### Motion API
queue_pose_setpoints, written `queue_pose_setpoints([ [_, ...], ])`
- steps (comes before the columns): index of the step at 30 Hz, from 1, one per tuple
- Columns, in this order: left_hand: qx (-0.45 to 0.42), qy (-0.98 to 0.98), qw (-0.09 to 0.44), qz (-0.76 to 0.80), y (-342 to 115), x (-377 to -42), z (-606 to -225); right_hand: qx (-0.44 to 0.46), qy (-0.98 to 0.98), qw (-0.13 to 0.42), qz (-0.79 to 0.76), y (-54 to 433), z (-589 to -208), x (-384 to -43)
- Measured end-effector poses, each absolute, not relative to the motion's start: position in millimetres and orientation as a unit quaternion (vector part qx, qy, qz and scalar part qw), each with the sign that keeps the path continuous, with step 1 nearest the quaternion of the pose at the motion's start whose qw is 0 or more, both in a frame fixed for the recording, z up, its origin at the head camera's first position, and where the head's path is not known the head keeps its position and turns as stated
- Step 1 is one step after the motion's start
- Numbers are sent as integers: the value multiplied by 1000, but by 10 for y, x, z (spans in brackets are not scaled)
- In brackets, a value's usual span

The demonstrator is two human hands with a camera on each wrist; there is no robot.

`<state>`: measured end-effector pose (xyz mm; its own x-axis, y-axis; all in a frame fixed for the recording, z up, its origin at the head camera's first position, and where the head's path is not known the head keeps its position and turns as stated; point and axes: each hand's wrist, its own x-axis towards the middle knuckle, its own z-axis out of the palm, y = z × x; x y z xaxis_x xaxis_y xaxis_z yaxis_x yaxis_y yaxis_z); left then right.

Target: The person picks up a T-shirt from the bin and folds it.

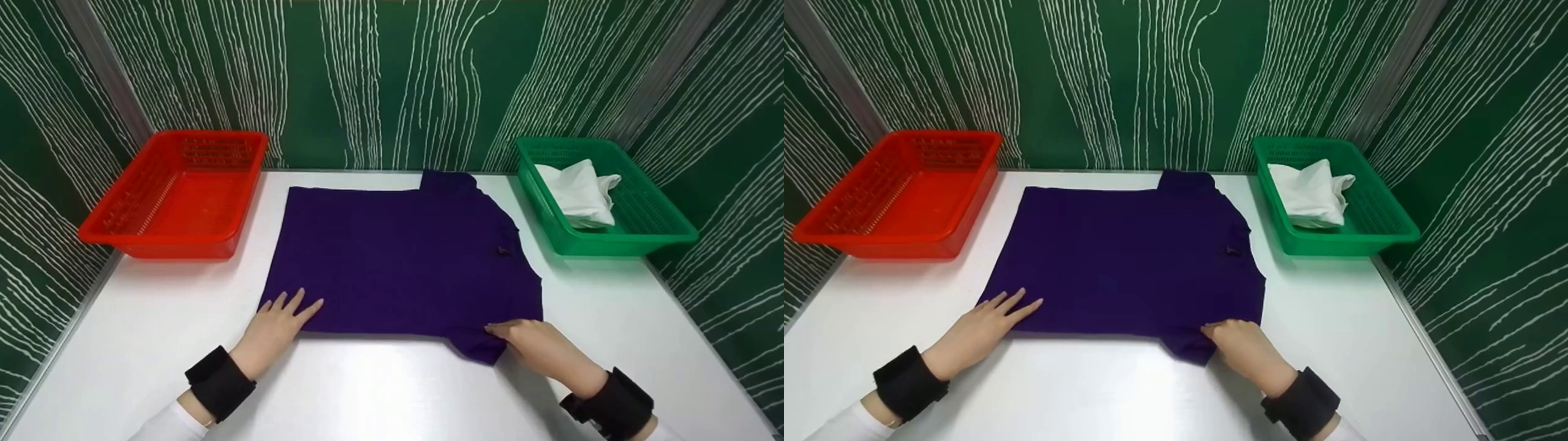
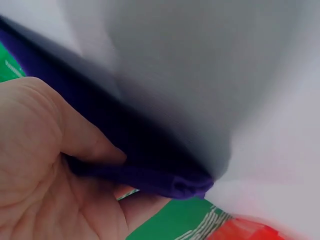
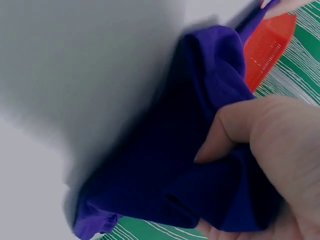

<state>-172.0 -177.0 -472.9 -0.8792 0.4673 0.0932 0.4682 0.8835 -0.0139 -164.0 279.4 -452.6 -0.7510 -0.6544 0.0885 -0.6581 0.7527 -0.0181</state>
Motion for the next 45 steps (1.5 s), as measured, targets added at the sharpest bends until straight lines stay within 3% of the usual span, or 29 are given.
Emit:
queue_pose_setpoints([
  [6, -243, -970, 7, -23, -1796, -1624, -4630, 357, -932, 4, 61, 2785, -4458, -1617],
  [12, -232, -967, -76, -74, -1832, -1599, -4471, 381, -919, -41, 87, 2810, -4367, -1644],
  [19, -218, -956, -118, -155, -1990, -1957, -4257, 395, -904, -96, 136, 2856, -4195, -2106],
  [22, -197, -957, -102, -186, -2073, -2268, -4244, 352, -921, -73, 151, 2873, -4171, -2478],
  [26, -153, -970, -57, -182, -2134, -2571, -4337, 231, -965, -19, 124, 2893, -4236, -2852],
  [30, -144, -983, 14, -112, -2143, -2621, -4487, 161, -986, 1, 45, 2901, -4360, -2884],
  [34, -169, -979, 75, -87, -2091, -2538, -4562, 196, -978, 55, 36, 2837, -4450, -2737],
  [37, -198, -972, 60, -113, -2012, -2477, -4567, 240, -965, 83, 59, 2751, -4501, -2671],
  [42, -222, -965, -14, -137, -1923, -2421, -4636, 282, -954, 60, 87, 2608, -4608, -2689],
  [45, -219, -965, -32, -139, -1929, -2420, -4679, 282, -953, 57, 91, 2540, -4660, -2752],
])
